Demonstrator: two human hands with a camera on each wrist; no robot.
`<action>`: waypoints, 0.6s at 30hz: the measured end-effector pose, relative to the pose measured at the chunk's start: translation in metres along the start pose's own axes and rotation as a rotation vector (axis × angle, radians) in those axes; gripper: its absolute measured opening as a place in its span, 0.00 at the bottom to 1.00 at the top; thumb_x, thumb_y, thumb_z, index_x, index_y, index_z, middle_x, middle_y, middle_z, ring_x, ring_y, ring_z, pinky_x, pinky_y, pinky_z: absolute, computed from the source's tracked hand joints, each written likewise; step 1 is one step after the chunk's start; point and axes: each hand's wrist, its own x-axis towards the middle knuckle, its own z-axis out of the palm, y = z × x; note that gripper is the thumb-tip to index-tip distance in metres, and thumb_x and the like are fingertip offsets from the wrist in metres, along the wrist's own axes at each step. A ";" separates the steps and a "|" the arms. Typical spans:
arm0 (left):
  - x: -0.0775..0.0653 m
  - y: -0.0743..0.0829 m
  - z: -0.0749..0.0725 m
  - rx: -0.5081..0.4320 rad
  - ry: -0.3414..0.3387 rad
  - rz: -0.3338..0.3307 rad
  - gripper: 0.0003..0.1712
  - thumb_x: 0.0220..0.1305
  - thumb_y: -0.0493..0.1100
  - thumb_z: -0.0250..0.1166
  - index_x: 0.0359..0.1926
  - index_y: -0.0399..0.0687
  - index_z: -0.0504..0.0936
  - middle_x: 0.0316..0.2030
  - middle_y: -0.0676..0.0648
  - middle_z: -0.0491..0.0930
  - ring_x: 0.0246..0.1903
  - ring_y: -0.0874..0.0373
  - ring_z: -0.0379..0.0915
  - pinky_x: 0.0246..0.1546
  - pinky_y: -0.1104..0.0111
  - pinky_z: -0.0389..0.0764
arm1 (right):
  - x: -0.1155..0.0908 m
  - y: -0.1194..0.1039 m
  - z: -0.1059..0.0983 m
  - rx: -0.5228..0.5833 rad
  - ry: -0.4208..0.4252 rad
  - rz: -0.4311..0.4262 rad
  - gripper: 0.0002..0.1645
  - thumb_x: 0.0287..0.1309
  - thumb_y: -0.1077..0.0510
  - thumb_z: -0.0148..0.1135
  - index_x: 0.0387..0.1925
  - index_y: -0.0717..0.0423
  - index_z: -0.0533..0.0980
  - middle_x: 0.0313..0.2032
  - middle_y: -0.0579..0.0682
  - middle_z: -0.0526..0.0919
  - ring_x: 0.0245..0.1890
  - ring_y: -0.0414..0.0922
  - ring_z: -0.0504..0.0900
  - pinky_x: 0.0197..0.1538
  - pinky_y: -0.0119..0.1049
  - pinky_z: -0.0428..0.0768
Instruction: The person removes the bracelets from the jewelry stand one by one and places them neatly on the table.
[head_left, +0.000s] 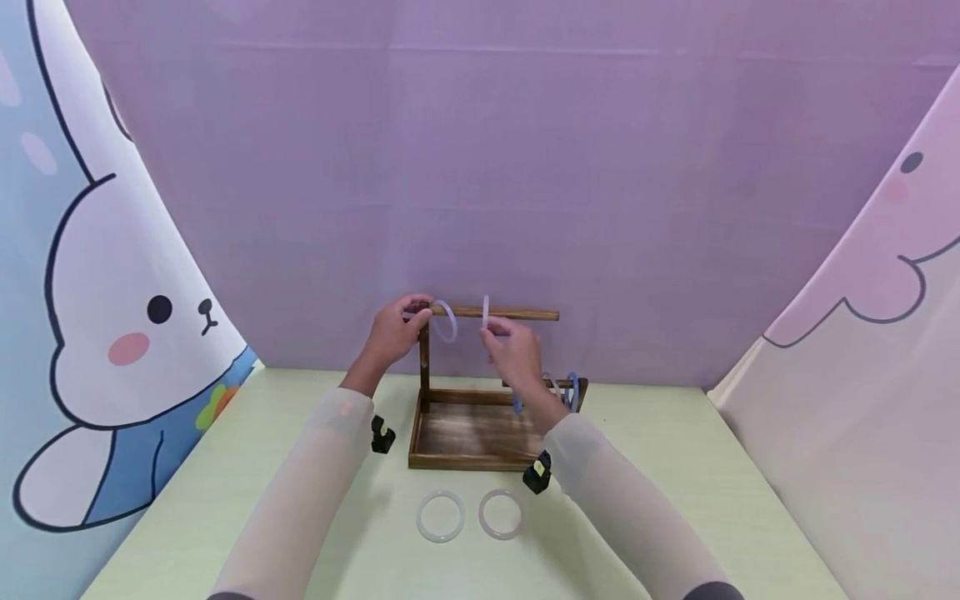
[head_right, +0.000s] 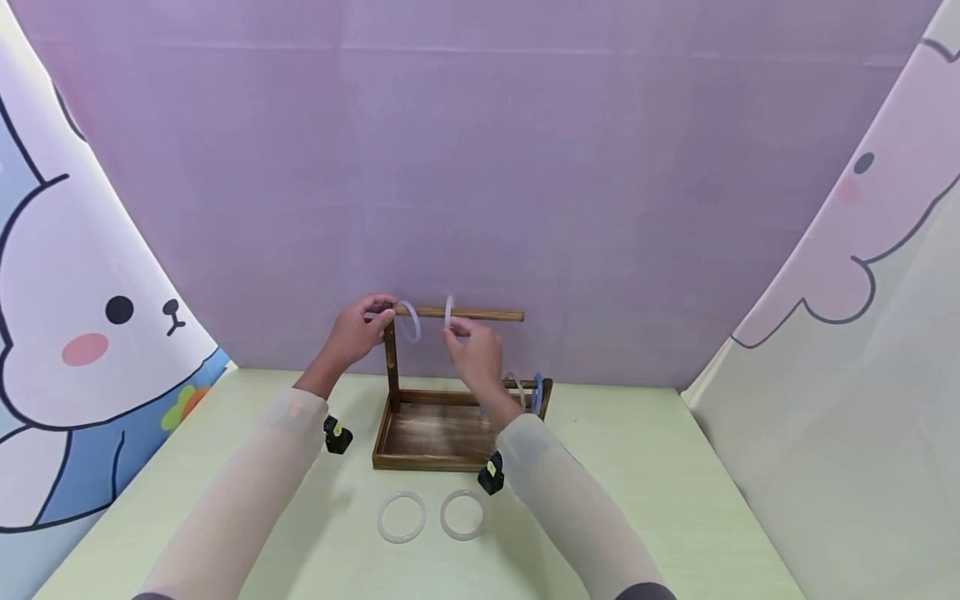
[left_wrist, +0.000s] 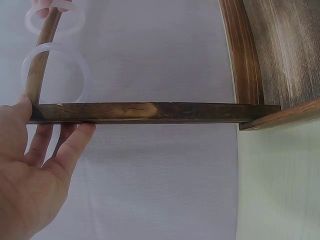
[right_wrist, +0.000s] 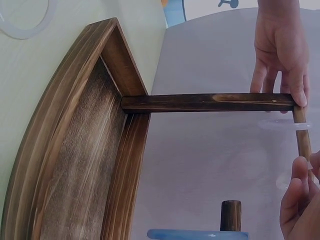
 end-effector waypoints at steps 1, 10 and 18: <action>0.000 0.000 0.000 -0.001 -0.001 -0.003 0.18 0.78 0.51 0.56 0.62 0.52 0.78 0.57 0.40 0.78 0.52 0.44 0.80 0.45 0.55 0.87 | 0.000 0.001 -0.001 -0.002 0.003 0.000 0.12 0.66 0.52 0.68 0.48 0.49 0.87 0.41 0.49 0.91 0.19 0.38 0.83 0.21 0.31 0.80; -0.002 0.002 -0.001 -0.013 -0.004 -0.007 0.18 0.78 0.50 0.56 0.62 0.51 0.78 0.57 0.39 0.78 0.52 0.44 0.80 0.46 0.54 0.87 | -0.001 0.003 -0.007 0.022 0.000 0.025 0.14 0.66 0.52 0.68 0.50 0.53 0.86 0.42 0.51 0.91 0.20 0.41 0.84 0.22 0.31 0.81; -0.003 0.002 -0.002 -0.015 -0.005 -0.012 0.18 0.78 0.51 0.56 0.62 0.52 0.78 0.58 0.40 0.78 0.53 0.44 0.79 0.47 0.53 0.87 | -0.003 0.006 -0.013 0.040 0.013 0.014 0.13 0.65 0.57 0.68 0.50 0.54 0.86 0.44 0.53 0.91 0.20 0.43 0.85 0.21 0.30 0.81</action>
